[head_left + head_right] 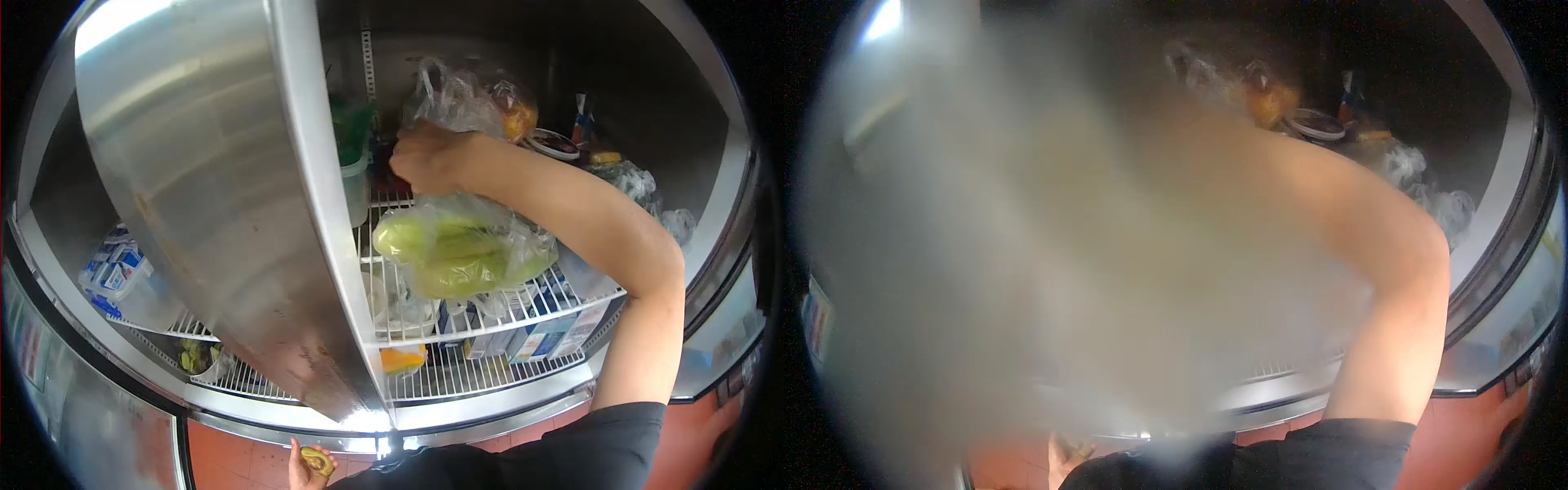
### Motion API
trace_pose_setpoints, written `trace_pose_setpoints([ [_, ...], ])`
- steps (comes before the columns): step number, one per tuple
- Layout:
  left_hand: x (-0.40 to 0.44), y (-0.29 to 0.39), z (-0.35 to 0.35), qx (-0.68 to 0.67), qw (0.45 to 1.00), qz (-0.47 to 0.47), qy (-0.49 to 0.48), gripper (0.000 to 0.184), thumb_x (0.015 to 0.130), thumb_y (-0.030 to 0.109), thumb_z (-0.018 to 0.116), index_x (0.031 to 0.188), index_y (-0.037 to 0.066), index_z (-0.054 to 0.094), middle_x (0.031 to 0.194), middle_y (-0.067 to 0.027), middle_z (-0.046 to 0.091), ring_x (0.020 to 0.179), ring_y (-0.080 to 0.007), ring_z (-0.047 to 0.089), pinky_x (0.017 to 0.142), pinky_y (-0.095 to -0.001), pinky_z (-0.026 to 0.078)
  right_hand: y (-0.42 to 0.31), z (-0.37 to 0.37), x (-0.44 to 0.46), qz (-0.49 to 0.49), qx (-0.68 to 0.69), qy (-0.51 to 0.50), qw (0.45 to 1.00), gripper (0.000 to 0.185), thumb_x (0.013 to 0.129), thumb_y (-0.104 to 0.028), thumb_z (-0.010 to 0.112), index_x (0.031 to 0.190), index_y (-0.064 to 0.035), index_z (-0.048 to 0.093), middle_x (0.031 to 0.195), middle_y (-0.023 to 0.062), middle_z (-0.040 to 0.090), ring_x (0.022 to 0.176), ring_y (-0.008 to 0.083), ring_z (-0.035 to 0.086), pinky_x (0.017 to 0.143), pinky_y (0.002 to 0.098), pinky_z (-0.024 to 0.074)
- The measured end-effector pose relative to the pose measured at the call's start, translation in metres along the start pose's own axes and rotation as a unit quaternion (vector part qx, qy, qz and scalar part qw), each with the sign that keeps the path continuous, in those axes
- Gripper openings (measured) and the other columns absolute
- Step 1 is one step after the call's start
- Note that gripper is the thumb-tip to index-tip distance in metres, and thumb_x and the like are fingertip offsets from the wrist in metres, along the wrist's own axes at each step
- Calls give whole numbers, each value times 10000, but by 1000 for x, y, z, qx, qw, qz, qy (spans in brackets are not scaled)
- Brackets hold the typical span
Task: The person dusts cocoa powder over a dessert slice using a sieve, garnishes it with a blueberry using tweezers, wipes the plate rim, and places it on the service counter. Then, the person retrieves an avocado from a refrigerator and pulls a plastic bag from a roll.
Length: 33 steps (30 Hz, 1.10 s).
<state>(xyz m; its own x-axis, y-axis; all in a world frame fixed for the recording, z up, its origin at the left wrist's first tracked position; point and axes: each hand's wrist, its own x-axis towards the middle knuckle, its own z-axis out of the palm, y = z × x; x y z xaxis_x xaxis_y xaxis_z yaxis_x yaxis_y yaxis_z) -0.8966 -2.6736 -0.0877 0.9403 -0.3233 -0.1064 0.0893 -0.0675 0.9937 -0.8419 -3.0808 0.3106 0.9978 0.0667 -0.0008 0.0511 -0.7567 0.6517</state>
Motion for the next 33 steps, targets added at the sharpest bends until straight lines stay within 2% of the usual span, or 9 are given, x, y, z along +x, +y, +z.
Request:
trace_pose_setpoints([
  [1, 0, 4, 5, -22, 999, 5, 37, 482, 880, 277, 513, 1247, 47, 299, 1118, -153, 451, 876, -305, 529, 738, -491, 459, 10, 15, -8, -28, 35, 87, 995, 160, 743, -155, 583, 828, -31, 639, 900, 142, 617, 843, 298, 590, 831, 385, 443],
  [2, 22, -11, -12, -244, 944, -200, 93, 490, 859, 243, 540, 1254, 48, 326, 1117, -164, 472, 902, -329, 530, 742, -500, 454, 16, 24, -15, -57, 68, 174, 981, 177, 749, -177, 592, 848, -35, 632, 941, 128, 609, 858, 291, 583, 844, 393, 431],
  [3, 31, -14, -18, -441, 797, -386, 142, 501, 838, 210, 567, 1261, 48, 353, 1117, -174, 493, 929, -354, 531, 747, -509, 449, 16, 21, -20, -57, 69, 171, 981, 177, 749, -177, 592, 848, -35, 632, 941, 128, 609, 858, 291, 583, 844, 393, 431],
  [6, 34, -5, -9, -425, 832, -344, 94, 403, 855, 334, 506, 1111, 32, 432, 954, -165, 529, 822, -331, 560, 659, -464, 477, 5, -1, -44, 13, 27, 244, 969, 227, 770, -236, 595, 892, -46, 621, 1007, 108, 586, 924, 276, 563, 839, 400, 431],
  [9, 41, 22, 12, -397, 874, -279, 15, 530, 880, 519, 415, 885, 7, 549, 709, -150, 583, 663, -297, 604, 527, -396, 519, -29, -9, -78, 78, 114, 115, 984, 408, 796, -382, 575, 1034, -51, 600, 1003, 135, 584, 998, 293, 530, 869, 385, 422],
  [15, 47, 19, 3, -386, 872, -280, -106, 493, 876, 478, 464, 999, 3, 513, 812, -146, 594, 743, -273, 617, 561, -355, 530, -64, -5, -84, 23, 217, 91, 972, 797, 754, -597, 539, 1348, -104, 341, 1134, 178, 496, 1080, 355, 460, 979, 401, 344],
  [22, 47, -5, 3, -376, 862, -286, -183, 491, 888, 452, 451, 1045, -11, 492, 854, -169, 599, 748, -294, 622, 566, -368, 539, -71, 12, -109, -58, 209, 97, 971, 490, 666, -267, 566, 1140, -164, 491, 1135, 115, 477, 1078, 302, 446, 990, 452, 323],
  [29, 25, 28, -19, -374, 890, -249, -78, 559, 898, 515, 357, 1097, 5, 466, 889, -183, 595, 796, -316, 615, 552, -398, 537, -94, 22, -127, -57, 283, 250, 924, 415, 685, -303, 625, 1059, -145, 541, 1162, 122, 471, 1068, 315, 436, 988, 524, 290],
  [33, 24, 34, -23, -271, 919, -214, -190, 540, 922, 435, 328, 1181, -28, 432, 942, -219, 591, 810, -321, 613, 532, -404, 537, -133, 26, -168, -16, 197, 364, 910, 378, 714, -328, 651, 1027, -135, 565, 1148, 113, 518, 969, 282, 519, 920, 486, 374],
])
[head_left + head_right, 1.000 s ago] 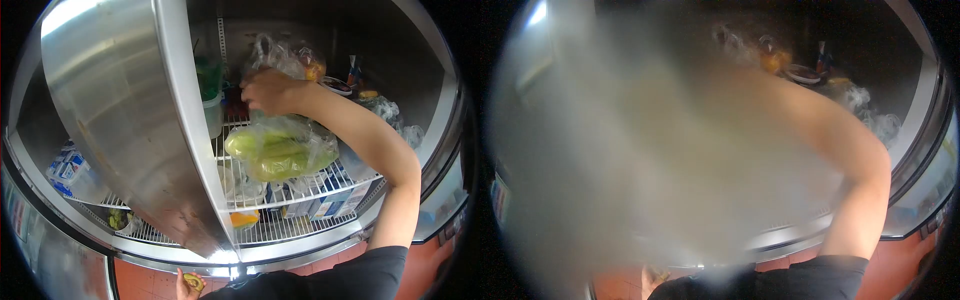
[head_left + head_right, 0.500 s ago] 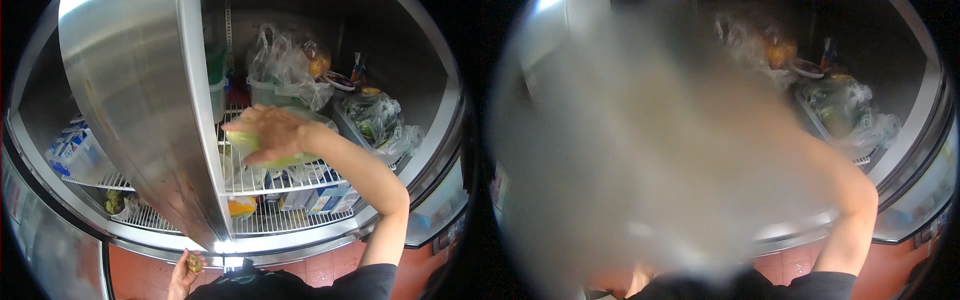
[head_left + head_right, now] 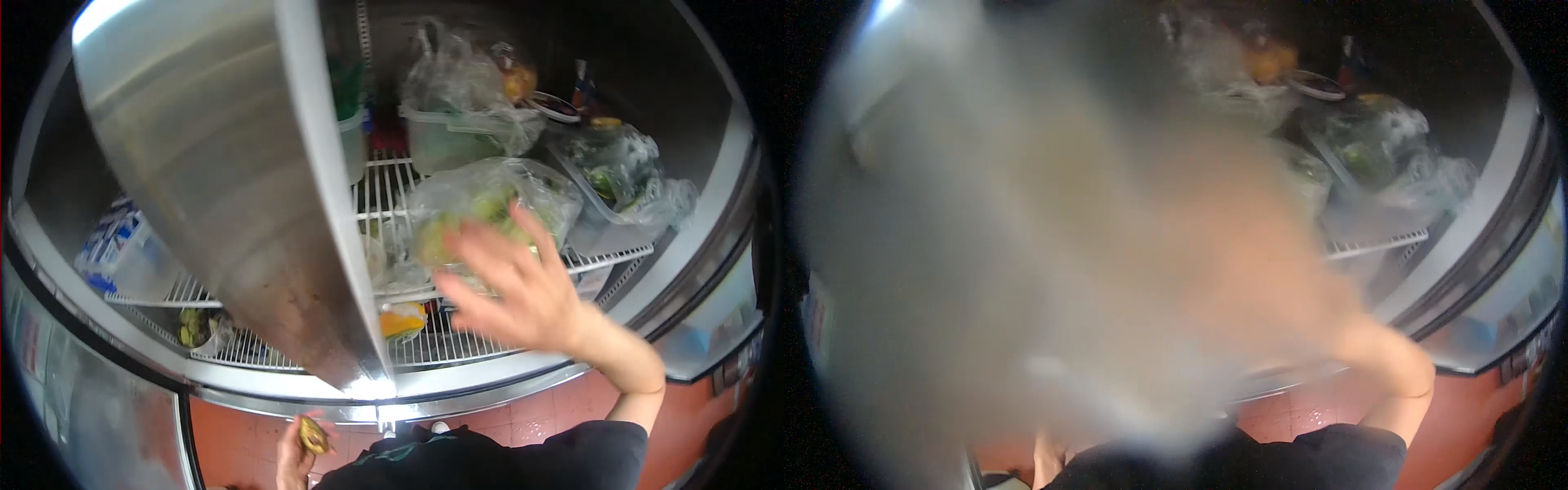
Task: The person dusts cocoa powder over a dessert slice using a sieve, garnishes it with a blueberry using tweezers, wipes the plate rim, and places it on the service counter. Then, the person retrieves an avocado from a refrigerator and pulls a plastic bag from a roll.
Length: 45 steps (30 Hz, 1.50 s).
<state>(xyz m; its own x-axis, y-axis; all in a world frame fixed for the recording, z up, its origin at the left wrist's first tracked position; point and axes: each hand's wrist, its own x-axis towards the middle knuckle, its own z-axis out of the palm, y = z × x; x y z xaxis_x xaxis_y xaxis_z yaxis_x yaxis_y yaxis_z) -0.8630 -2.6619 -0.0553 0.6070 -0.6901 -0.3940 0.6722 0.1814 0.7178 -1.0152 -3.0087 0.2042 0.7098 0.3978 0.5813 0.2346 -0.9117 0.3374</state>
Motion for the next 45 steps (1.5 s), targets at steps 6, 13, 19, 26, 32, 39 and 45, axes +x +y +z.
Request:
trace_pose_setpoints([
  [6, 36, -41, 5, 6, 944, -306, -122, 617, 877, 158, 529, 1387, 118, 183, 1173, -166, 491, 886, -229, 571, 742, -313, 498, -119, 25, -119, 245, 90, -19, 965, 307, 698, -180, 703, 972, -92, 596, 913, 58, 610, 725, 189, 604, 573, 254, 496],
  [13, 59, -118, 165, 318, 862, -235, -319, 459, 911, 316, 414, 1263, 31, 341, 1050, -194, 548, 822, -267, 600, 593, -331, 508, -205, -23, -269, 552, 22, 52, 832, 141, 726, -103, 674, 846, -83, 604, 811, 20, 580, 657, 182, 594, 518, 288, 495],
  [19, 13, -300, 339, 309, 741, -378, -462, 532, 945, 430, 289, 1178, -20, 454, 964, -201, 589, 755, -283, 622, 461, -325, 493, -303, -147, -415, 733, -143, 76, 661, 267, 719, -163, 700, 944, -65, 596, 796, 46, 581, 664, 212, 591, 551, 301, 501],
  [26, -109, -492, 491, 265, 573, -574, -521, 582, 926, 507, 275, 1198, 16, 427, 1047, -147, 564, 923, -257, 586, 732, -392, 512, -324, -213, -526, 811, -88, 66, 575, 912, 643, -452, 728, 1350, -66, 300, 1329, 226, 303, 1171, 390, 380, 938, 436, 380],
  [32, -137, -637, 578, 293, 502, -647, -494, 564, 918, 510, 314, 1195, 33, 435, 1096, -132, 551, 996, -231, 561, 840, -408, 473, -315, -260, -669, 855, -70, 62, 510, 791, 687, -335, 700, 1338, -77, 333, 1117, 143, 494, 1011, 308, 467, 848, 427, 396],
  [39, -211, -808, 744, 254, 365, -714, -541, 490, 926, 469, 346, 1190, 66, 434, 1109, -137, 535, 1000, -261, 563, 834, -419, 493, -283, -394, -819, 869, -164, 59, 464, 782, 634, -305, 744, 1279, -33, 396, 1124, 148, 492, 1028, 315, 461, 892, 430, 364],
  [45, -323, -945, 854, 369, 198, -694, -586, 600, 893, 508, 415, 1214, 3, 452, 1108, -133, 550, 1001, -224, 559, 837, -343, 466, -300, -507, -910, 893, -326, 189, 245, 827, 584, -219, 779, 1271, 12, 380, 1094, 177, 484, 1011, 322, 461, 890, 396, 373],
])
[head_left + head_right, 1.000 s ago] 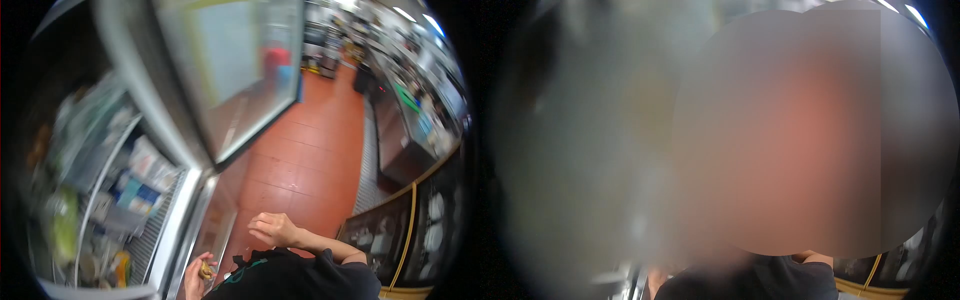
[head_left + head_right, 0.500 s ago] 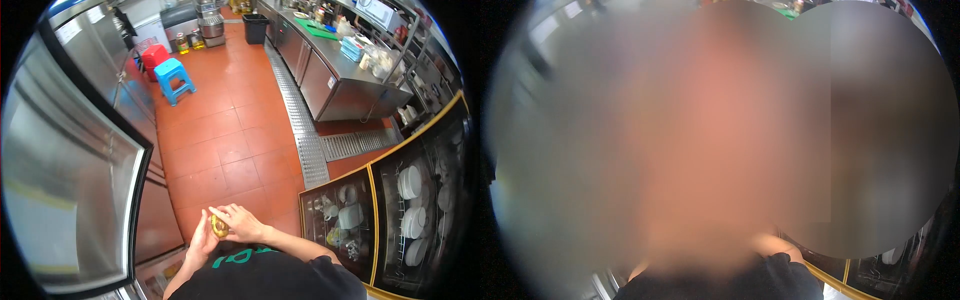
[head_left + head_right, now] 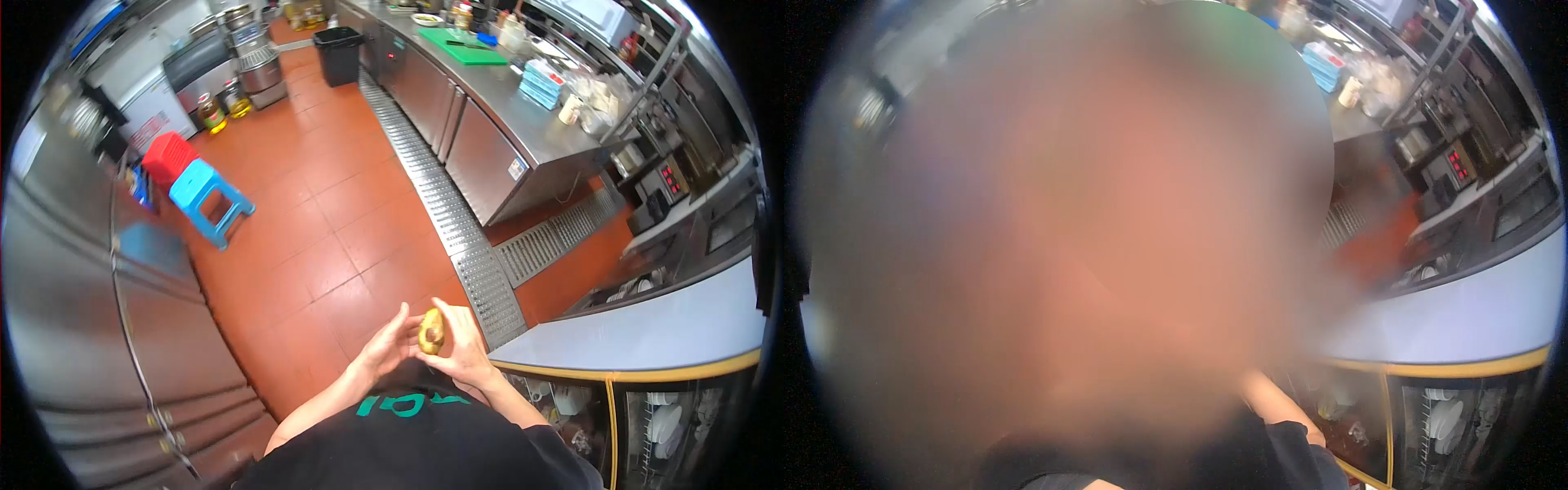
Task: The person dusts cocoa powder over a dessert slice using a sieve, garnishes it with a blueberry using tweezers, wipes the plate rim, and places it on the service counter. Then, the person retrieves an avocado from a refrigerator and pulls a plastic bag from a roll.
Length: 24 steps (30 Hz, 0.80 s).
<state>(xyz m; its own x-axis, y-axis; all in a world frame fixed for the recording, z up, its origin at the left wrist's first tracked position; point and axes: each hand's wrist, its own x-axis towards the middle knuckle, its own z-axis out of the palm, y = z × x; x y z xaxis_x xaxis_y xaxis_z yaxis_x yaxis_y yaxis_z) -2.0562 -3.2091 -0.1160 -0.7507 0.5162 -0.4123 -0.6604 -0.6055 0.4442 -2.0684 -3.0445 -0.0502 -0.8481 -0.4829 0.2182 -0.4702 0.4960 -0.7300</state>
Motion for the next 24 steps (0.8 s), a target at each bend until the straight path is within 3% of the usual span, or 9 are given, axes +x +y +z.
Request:
trace_pose_setpoints([
  [5, 122, 105, -105, 176, 979, 21, 100, 616, 865, 488, 496, 1258, 18, 434, 1180, -145, 524, 1073, -223, 517, 884, -358, 429, 119, -7, 99, 145, -42, 84, 985, 856, 553, -201, 784, 1280, -16, 372, 1071, 167, 475, 1015, 317, 455, 905, 388, 372],
  [7, 152, 153, -128, 433, 894, 71, 95, 646, 851, 495, 516, 1286, 28, 416, 1232, -135, 502, 1124, -226, 482, 927, -365, 391, 164, -7, 165, 160, -48, 78, 983, 811, 563, -206, 784, 1252, -35, 393, 1059, 161, 475, 1004, 315, 460, 904, 389, 374],
  [11, 183, 232, -142, 282, 943, -111, 137, 596, 876, 462, 494, 1279, 26, 435, 1268, -105, 480, 1152, -209, 455, 979, -348, 336, 212, -13, 343, 156, -32, 57, 986, 781, 578, -233, 783, 1232, -52, 398, 1084, 157, 474, 1020, 316, 461, 908, 392, 373],
  [13, 212, 232, -222, 329, 928, -121, 124, 543, 874, 429, 511, 1254, 42, 473, 1273, -134, 476, 1171, -256, 446, 996, -360, 325, 236, -8, 438, 84, 4, 39, 996, 790, 581, -271, 785, 1230, -55, 389, 1106, 157, 472, 1042, 318, 459, 915, 397, 371],
  [17, 271, 305, -282, 396, 901, -88, 155, 541, 862, 428, 525, 1245, 47, 484, 1274, -148, 472, 1174, -276, 442, 1000, -365, 323, 290, -4, 602, 58, 26, -2, 998, 800, 578, -306, 786, 1229, -63, 391, 1122, 157, 470, 1066, 319, 451, 925, 403, 365],
  [19, 313, 353, -315, 442, 880, -61, 163, 540, 857, 427, 533, 1241, 50, 490, 1275, -155, 470, 1176, -286, 440, 1002, -368, 322, 336, 4, 678, 37, -34, -4, 999, 795, 579, -330, 789, 1222, -71, 401, 1127, 158, 471, 1072, 314, 448, 931, 398, 363],
  [21, 357, 402, -362, 517, 841, -25, 157, 540, 851, 427, 540, 1236, 52, 496, 1275, -161, 469, 1177, -297, 438, 1003, -371, 322, 394, 4, 736, 84, -90, 13, 992, 807, 554, -369, 805, 1200, -72, 425, 1100, 160, 498, 1068, 309, 453, 930, 389, 371],
  [22, 380, 421, -402, 586, 796, 7, 149, 539, 848, 427, 544, 1234, 53, 498, 1276, -165, 468, 1178, -302, 437, 1004, -372, 321, 426, -2, 765, 134, -29, 36, 990, 815, 532, -372, 817, 1187, -71, 435, 1078, 156, 513, 1045, 305, 471, 919, 392, 382],
  [24, 418, 461, -477, 724, 674, 76, 124, 538, 842, 426, 551, 1230, 56, 504, 1276, -172, 466, 1180, -312, 435, 1006, -375, 321, 479, -25, 820, 209, -151, 85, 962, 816, 519, -377, 825, 1171, -66, 447, 1080, 155, 526, 1038, 302, 482, 899, 387, 400],
])
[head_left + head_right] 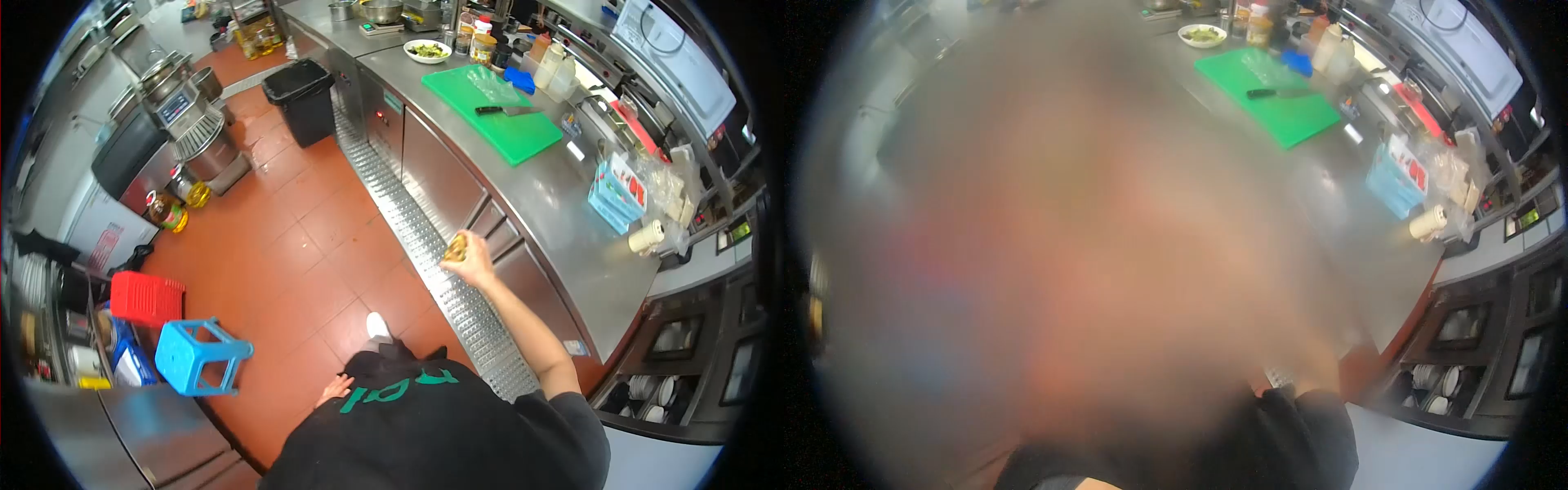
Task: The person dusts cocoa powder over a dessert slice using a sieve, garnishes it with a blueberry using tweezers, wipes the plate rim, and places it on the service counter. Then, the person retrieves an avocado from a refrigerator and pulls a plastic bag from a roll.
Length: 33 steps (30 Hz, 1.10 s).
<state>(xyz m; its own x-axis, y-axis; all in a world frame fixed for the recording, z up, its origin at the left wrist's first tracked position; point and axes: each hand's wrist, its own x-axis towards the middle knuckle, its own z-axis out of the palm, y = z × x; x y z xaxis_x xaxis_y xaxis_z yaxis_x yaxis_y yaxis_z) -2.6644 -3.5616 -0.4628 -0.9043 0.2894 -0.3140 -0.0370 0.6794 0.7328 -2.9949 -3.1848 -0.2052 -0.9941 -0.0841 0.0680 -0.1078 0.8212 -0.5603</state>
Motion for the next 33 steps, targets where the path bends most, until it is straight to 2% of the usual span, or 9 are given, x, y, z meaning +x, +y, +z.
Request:
trace_pose_setpoints([
  [5, 107, 156, -295, -11, 995, -95, 5, 524, 779, 370, 630, 1181, 44, 543, 1289, -209, 437, 1176, -341, 432, 980, -401, 356, 64, -45, 188, 198, 29, 159, 967, 705, 508, -349, 832, 1044, -14, 520, 942, 158, 616, 869, 292, 599, 760, 369, 479],
  [10, 262, 99, -453, -115, 955, -165, 219, 417, 793, 269, 637, 1105, -1, 573, 1058, -170, 604, 963, -257, 580, 837, -341, 451, 141, -58, 327, 243, -132, 258, 926, 740, 558, -397, 793, 1110, 17, 527, 996, 143, 633, 934, 274, 597, 835, 371, 452],
  [12, 291, 40, -481, -161, 923, -209, 279, 393, 798, 255, 635, 1084, -9, 581, 989, -154, 635, 903, -237, 603, 797, -328, 467, 218, -53, 368, 153, -59, 258, 952, 713, 608, -401, 771, 1123, 18, 511, 1043, 137, 621, 929, 252, 598, 831, 362, 454],
  [15, 280, -83, -467, -120, 870, -270, 394, 307, 812, 254, 622, 944, -24, 627, 816, -104, 652, 759, -157, 599, 679, -303, 478, 198, -58, 393, 282, -132, 194, 930, 827, 622, -501, 723, 1218, -7, 434, 1118, 190, 564, 990, 335, 549, 867, 407, 420],
  [17, 241, -130, -439, -138, 807, -485, 308, 221, 827, 236, 603, 714, 49, 565, 626, -26, 551, 550, -106, 487, 474, -272, 403, 167, -71, 408, 311, -180, 177, 916, 939, 620, -609, 673, 1282, -7, 387, 1116, 225, 550, 1014, 354, 533, 871, 436, 412],
  [19, 226, -90, -435, -408, 746, -331, 409, 162, 824, 191, 590, 729, 74, 532, 647, -31, 558, 557, -90, 472, 477, -257, 394, 150, -71, 448, 394, -346, 260, 811, 931, 652, -651, 620, 1264, 14, 402, 1127, 252, 534, 1025, 358, 529, 873, 452, 411],
  [26, 274, -257, -543, -298, 648, -656, 246, 365, 841, 402, 520, 663, 85, 555, 534, -22, 510, 455, -139, 471, 408, -305, 383, -69, 35, 771, 0, -139, 398, 907, 576, 817, -306, 634, 1196, 89, 452, 1176, 241, 516, 1101, 324, 500, 958, 367, 362],
  [30, 419, -431, -715, -233, 735, -511, 381, 495, 851, 523, 480, 625, 92, 568, 470, -17, 483, 397, -168, 471, 368, -333, 377, -247, 147, 882, -162, -270, 185, 931, 447, 765, -167, 658, 1158, -25, 501, 1169, 156, 512, 1088, 323, 462, 933, 405, 346],
  [33, 605, -337, -920, -420, 708, -368, 432, 558, 900, 512, 395, 718, 47, 644, 596, -20, 570, 484, -128, 486, 442, -260, 379, -337, 205, 928, -148, -168, 50, 973, 383, 743, -165, 659, 1085, -48, 531, 1151, 144, 487, 1055, 331, 457, 882, 413, 381],
])
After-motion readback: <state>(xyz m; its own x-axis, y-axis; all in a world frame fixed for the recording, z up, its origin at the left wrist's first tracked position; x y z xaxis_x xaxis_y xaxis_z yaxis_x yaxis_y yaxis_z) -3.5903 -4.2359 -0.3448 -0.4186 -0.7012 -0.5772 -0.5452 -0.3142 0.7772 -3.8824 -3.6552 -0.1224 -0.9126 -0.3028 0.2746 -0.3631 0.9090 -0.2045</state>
